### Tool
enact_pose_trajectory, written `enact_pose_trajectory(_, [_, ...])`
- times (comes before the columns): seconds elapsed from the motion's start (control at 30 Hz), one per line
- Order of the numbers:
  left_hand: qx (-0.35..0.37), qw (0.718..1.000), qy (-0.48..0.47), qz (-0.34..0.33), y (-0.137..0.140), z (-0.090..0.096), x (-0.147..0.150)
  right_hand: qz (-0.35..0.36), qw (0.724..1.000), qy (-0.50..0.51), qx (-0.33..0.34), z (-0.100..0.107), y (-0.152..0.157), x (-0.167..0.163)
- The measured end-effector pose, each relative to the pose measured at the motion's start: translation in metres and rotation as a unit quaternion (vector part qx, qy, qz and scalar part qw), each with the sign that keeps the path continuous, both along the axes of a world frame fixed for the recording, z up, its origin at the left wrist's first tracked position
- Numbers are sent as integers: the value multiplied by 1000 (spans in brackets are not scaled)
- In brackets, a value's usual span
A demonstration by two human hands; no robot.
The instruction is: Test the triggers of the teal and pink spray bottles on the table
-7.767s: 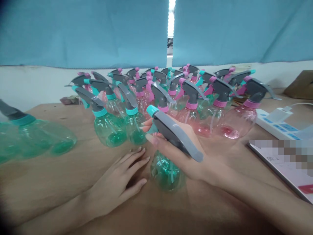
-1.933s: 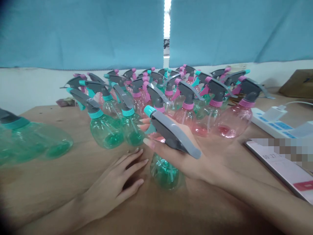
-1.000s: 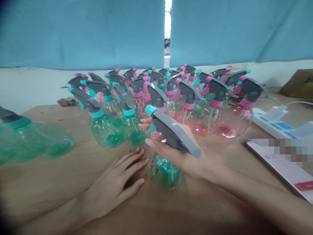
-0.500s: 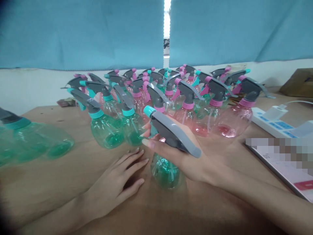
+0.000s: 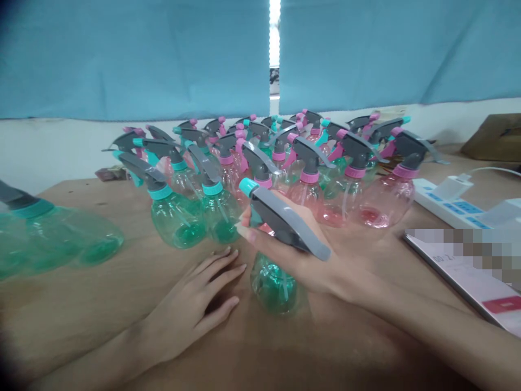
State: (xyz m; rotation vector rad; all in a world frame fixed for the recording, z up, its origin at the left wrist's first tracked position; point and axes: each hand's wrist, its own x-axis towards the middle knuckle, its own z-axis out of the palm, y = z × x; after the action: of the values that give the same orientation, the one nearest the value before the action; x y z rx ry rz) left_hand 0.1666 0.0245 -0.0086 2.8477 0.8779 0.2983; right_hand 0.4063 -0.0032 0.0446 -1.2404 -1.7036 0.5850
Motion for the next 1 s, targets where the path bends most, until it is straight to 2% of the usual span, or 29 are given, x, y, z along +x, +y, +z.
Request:
enact_pose_trajectory(0.07, [1,1000,3,1,0,0,0,-5,1000,21,-10,-2,1,-1])
enact_pose_trajectory(0.23, [7,1000,7,3,-1,-1,0,49,997,53,-41,6,2,-11])
enact_pose_trajectory(0.37, [14,1000,4,5,-2,-1,1,14,998,37,-49,11,0,-13])
enact_pose_trajectory(0.5, [23,1000,5,9,-3,-2,2,-3,999,19,-35,4,-4,-7])
enact_pose_trajectory(0.7, [41,999,6,14,-2,-8,2,-97,992,-79,-18,-8,-11,2])
enact_pose_trajectory(0.9, [41,999,13,14,-5,-6,2,-49,993,-103,-22,-22,-22,9])
enact_pose_trajectory(1.0, [38,999,8,17,-10,-6,-3,-51,990,-128,-8,-22,-29,12])
